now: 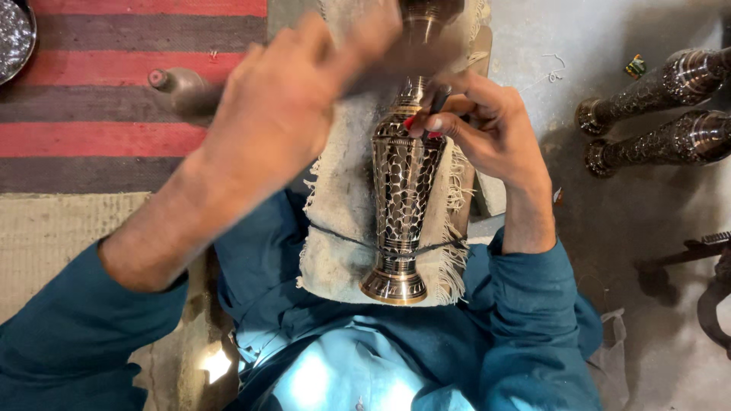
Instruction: The person uses a hammer and a small metal chisel to engrave a decorative pattern onto a brass vase. They repeatedly tap the chisel against the vase surface to create small indentations, rotating the vase as needed to continue the pattern.
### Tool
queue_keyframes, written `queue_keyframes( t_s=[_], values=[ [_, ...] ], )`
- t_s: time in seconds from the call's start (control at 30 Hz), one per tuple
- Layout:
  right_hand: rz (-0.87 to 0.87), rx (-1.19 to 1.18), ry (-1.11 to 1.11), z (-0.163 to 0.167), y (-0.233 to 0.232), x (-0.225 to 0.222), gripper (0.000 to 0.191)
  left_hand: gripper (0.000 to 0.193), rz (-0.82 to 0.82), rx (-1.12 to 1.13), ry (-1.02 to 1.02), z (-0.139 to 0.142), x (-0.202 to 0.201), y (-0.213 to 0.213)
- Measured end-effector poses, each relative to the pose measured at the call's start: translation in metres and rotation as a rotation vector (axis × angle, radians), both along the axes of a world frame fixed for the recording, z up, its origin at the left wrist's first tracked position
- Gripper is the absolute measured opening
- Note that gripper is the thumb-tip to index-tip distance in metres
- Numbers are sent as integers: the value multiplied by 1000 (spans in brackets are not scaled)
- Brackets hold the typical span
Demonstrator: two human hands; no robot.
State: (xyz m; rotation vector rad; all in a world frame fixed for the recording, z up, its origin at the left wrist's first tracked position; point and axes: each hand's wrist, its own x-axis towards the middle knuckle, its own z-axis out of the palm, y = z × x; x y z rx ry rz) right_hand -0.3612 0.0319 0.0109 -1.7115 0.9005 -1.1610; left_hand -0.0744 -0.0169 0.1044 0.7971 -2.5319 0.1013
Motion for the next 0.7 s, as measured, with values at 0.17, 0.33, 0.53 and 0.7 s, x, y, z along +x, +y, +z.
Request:
queue_keyframes(
  t_s=[0.17, 0.33, 0.53, 0.7],
  values=[
    [-84, -29, 25, -7, -2, -1, 25, 72, -15, 19, 52, 5, -4, 1],
    [-60, -10, 3, -6, -2, -3, 29, 72, 18, -78, 0, 8, -5, 0],
    [-73, 19, -36, -4, 2, 0, 19, 70, 14, -197, -67, 14, -3, -2],
    [-135, -33, 34, -3, 2, 2, 24, 70, -49, -90, 10, 13, -7, -3]
  ],
)
